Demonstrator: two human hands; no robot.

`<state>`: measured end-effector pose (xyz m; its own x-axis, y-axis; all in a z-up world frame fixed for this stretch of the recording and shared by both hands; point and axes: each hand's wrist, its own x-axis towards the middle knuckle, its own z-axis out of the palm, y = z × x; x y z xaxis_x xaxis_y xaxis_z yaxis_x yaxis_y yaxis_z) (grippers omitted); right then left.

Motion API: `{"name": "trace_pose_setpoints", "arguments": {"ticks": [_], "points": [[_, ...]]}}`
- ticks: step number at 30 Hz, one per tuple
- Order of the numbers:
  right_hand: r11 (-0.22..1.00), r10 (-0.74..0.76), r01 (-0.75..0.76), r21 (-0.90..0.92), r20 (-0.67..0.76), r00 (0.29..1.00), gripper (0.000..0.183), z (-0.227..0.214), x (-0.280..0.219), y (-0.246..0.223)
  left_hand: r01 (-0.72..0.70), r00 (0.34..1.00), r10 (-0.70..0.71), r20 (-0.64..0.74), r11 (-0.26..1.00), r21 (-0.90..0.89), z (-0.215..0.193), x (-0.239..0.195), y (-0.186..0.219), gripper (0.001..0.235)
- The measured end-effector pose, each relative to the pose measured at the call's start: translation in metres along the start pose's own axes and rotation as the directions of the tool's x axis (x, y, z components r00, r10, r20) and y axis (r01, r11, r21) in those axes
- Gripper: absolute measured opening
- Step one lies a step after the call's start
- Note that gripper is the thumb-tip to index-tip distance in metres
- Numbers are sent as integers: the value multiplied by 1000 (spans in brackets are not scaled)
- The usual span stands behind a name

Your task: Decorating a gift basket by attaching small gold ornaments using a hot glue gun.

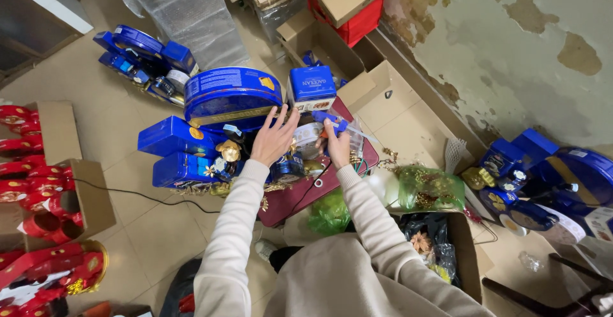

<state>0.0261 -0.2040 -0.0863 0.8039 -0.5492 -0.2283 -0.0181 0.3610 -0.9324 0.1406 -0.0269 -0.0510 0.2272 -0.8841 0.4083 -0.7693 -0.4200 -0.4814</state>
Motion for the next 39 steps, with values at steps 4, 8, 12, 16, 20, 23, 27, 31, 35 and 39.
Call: {"name": "trace_pose_setpoints", "arguments": {"ticks": [4, 8, 12, 16, 20, 23, 27, 31, 35, 39], "points": [[1000, -6, 6, -5, 5, 1000, 45, 4, -5, -10, 8, 1000, -8, -1, 1000, 7, 6, -2, 4, 55], [1000, -14, 14, -20, 14, 1000, 43, 6, -4, -3, 9, 1000, -9, 8, 1000, -1, 6, -2, 5, 53], [1000, -12, 12, -22, 25, 1000, 44, 6, -4, -3, 6, 1000, -7, 31, 1000, 23, 7, -3, 6, 54], [1000, -4, 4, -19, 22, 1000, 43, 5, -7, -7, 14, 999, -14, 44, 1000, 14, 11, -5, 8, 54], [999, -26, 25, 37, 19, 999, 43, 1, -4, 1, 50, 993, -48, 109, 999, -16, 10, -8, 11, 56], [997, -42, 41, 65, 24, 999, 43, 5, -8, -4, 72, 987, -69, 148, 997, -18, 7, -9, 12, 58], [994, -71, 68, 91, 27, 997, 41, 14, -12, -8, 94, 978, -92, 189, 996, -5, 11, -10, 14, 58], [994, -80, 78, 70, 19, 997, 43, 14, -6, 3, 91, 981, -91, 170, 996, 11, 12, -11, 15, 60], [994, -93, 92, 51, 14, 996, 43, 17, -6, 1, 96, 980, -96, 174, 995, 8, 15, -12, 15, 60], [995, -89, 89, 34, 10, 996, 43, 22, -10, -6, 102, 980, -98, 175, 995, -14, 17, -12, 15, 60]]}}
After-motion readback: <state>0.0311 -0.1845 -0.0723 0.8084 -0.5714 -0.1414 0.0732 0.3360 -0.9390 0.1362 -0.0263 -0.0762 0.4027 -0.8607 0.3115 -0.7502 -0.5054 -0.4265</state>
